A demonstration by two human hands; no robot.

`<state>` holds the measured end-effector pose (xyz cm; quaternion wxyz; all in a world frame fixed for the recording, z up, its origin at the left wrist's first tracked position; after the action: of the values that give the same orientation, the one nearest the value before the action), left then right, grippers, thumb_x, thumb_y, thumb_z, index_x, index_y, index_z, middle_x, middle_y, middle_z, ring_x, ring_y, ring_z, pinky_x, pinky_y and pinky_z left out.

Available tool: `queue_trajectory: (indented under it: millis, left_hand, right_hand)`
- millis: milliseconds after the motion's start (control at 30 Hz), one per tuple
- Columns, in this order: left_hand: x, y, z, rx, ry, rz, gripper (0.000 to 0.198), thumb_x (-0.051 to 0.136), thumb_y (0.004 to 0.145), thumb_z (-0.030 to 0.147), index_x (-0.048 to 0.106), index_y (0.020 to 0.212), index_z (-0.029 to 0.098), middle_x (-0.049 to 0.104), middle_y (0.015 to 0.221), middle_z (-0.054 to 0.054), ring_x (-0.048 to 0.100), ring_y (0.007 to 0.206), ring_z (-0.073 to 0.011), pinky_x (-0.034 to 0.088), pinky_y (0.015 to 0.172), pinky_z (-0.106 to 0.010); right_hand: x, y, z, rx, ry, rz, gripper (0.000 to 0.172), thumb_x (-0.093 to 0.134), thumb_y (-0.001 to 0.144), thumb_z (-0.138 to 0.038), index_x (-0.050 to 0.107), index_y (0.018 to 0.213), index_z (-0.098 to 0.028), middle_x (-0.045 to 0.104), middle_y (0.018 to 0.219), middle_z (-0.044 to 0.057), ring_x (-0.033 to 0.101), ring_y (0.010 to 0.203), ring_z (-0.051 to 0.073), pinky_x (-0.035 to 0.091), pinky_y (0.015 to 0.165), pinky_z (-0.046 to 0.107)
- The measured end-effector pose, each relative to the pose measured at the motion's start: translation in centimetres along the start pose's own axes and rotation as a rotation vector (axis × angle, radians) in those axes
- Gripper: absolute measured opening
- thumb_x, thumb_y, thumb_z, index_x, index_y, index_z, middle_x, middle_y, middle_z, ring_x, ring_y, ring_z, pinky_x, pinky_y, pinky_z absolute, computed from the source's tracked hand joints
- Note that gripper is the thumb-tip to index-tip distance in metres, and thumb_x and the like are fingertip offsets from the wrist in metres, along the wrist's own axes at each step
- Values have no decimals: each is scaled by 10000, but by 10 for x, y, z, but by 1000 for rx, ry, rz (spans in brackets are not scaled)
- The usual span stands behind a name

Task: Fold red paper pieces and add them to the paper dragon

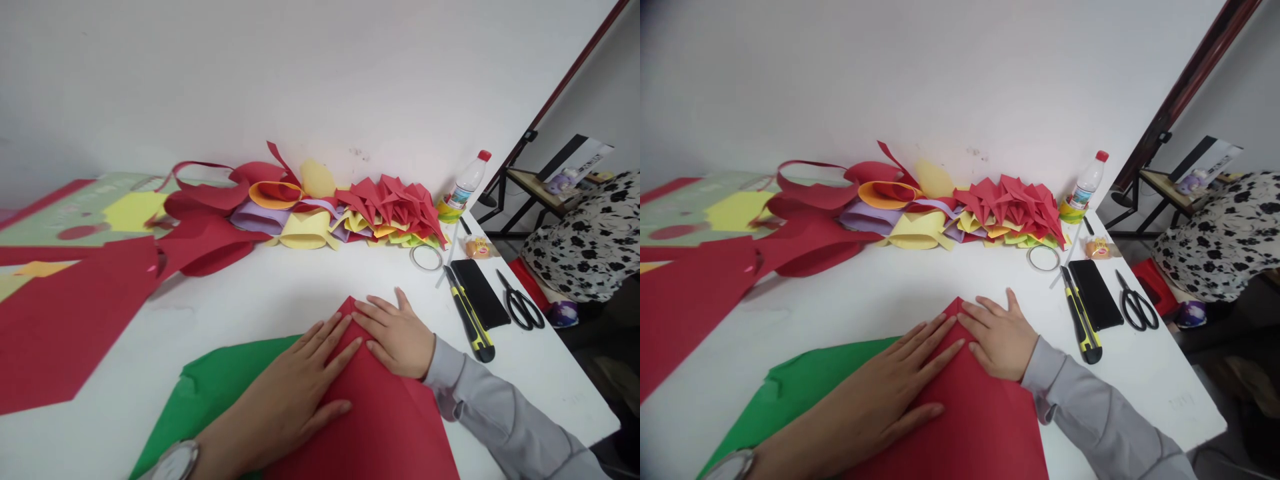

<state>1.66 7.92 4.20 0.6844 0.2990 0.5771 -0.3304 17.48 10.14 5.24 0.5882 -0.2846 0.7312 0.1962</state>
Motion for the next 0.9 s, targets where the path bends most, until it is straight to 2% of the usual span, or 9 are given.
queue_trajectory:
  millis: [200, 400, 500, 633, 900]
  left_hand:
    - [-2, 2, 3, -13, -36, -7, 636, 376, 925, 560, 285, 1473, 249, 226, 1558, -135, 230, 1420, -317, 323, 1109, -500]
    - [-4, 1, 3, -5, -34, -3, 641, 380, 921, 567, 295, 1469, 246, 260, 1547, -145, 240, 1415, -320, 341, 1098, -502]
    - [-5, 1, 3, -6, -35, -11, 639, 374, 923, 564, 299, 1469, 239, 290, 1538, -142, 242, 1415, -315, 335, 1101, -499]
    - [-4, 1, 3, -7, -39, -11, 638, 387, 917, 565, 321, 1461, 239, 291, 1536, -150, 250, 1412, -324, 352, 1086, -503]
    - [-5, 1, 3, -6, -55, 8, 625, 387, 921, 551, 328, 1461, 244, 271, 1549, -126, 286, 1406, -316, 343, 1094, -493]
  right_hand:
    - [-5, 10, -2, 37, -7, 26, 459, 304, 993, -343, 379, 1419, -190, 422, 1473, 106, 326, 1356, 276, 162, 1089, 659]
    - [-7, 19, -4, 34, -119, 85, 543, 313, 984, -480, 368, 1433, -180, 386, 1498, 104, 224, 1407, 321, 86, 1105, 672]
    - [-11, 19, -3, 88, -150, 127, 547, 344, 967, -516, 401, 1418, -212, 358, 1508, 129, 247, 1393, 355, 142, 1091, 666]
    - [-9, 19, -3, 93, -168, 112, 516, 336, 960, -546, 415, 1406, -298, 341, 1513, 132, 277, 1381, 379, 176, 1069, 671]
    - [-8, 25, 11, 237, -166, 132, 546, 267, 971, -549, 404, 1417, -265, 377, 1497, 117, 294, 1374, 373, 180, 1074, 666]
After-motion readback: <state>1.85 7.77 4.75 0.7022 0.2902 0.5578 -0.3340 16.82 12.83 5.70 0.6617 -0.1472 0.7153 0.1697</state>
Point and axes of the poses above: each hand's wrist, its own y-axis towards the middle knuckle, its own x-axis out of the palm, z = x × y, the point moved 5 cm from there along y, towards the middle knuckle
